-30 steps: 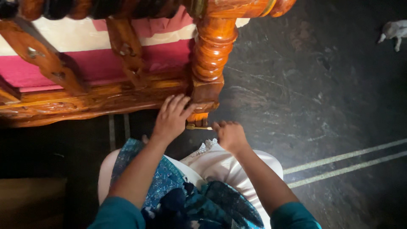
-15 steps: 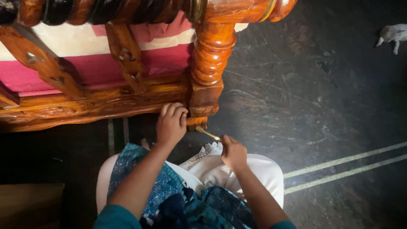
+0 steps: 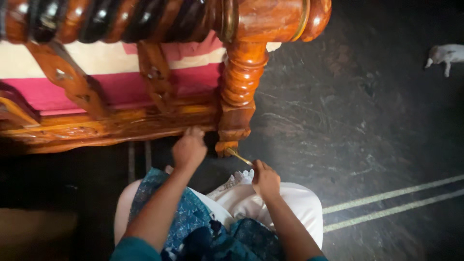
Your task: The person uses a toothbrush to scrub the carved wooden bed frame, focusing on the grooves and details of the twisted posts and side rails. The person moves along the frame, cleaning different sections of the wood.
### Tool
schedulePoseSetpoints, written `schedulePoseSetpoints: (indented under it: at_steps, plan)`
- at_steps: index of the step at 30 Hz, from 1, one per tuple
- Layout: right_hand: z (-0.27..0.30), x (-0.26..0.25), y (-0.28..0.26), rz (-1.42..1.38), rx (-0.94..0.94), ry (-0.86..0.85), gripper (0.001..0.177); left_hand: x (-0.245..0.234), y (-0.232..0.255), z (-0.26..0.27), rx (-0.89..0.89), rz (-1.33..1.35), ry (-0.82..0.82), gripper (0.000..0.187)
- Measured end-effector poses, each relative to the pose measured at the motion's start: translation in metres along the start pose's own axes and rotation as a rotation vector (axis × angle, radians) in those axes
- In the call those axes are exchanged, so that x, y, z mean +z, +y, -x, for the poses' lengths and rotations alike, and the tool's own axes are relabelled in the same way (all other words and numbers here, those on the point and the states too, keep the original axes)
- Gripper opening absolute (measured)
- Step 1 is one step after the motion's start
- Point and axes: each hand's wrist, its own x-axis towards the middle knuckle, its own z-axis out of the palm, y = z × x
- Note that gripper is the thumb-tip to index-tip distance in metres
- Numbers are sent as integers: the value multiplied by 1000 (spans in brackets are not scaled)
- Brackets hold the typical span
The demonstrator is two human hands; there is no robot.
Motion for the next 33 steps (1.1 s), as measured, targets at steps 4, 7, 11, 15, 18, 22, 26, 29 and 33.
schedulePoseSetpoints:
  at_steps: [4, 7, 11, 15, 18, 22, 26, 29, 33]
  plan:
    - [-1, 19, -7, -297, -121, 80, 23, -42, -44, 12, -116, -58, 21, 34]
    - [-11, 55, -49, -655, -173, 107, 46, -56, -56, 22, 155, 250, 214, 55]
    - [-22, 94, -146, -1319, 73, -73, 16, -56, -39, 55, -34, 748, -106, 29]
    - [-31, 79, -219, -1216, -44, -188, 13, -96, -63, 63, -179, 837, 114, 14]
    - [-53, 28, -254, -791, -320, 25, 12, -155, -92, 50, -508, 1111, 116, 21]
    - [-117, -56, -281, -299, -503, 381, 26, -202, -128, 35, -305, 556, 353, 28]
    - [-139, -101, -315, -258, -755, 561, 28, -205, -147, 15, -117, 590, 514, 29]
    - [-151, -101, -335, -245, -815, 402, 21, -207, -135, 7, -223, 947, 346, 30]
    - [-154, -65, -344, -262, -869, 183, 25, -212, -111, -7, -165, 1151, 290, 30]
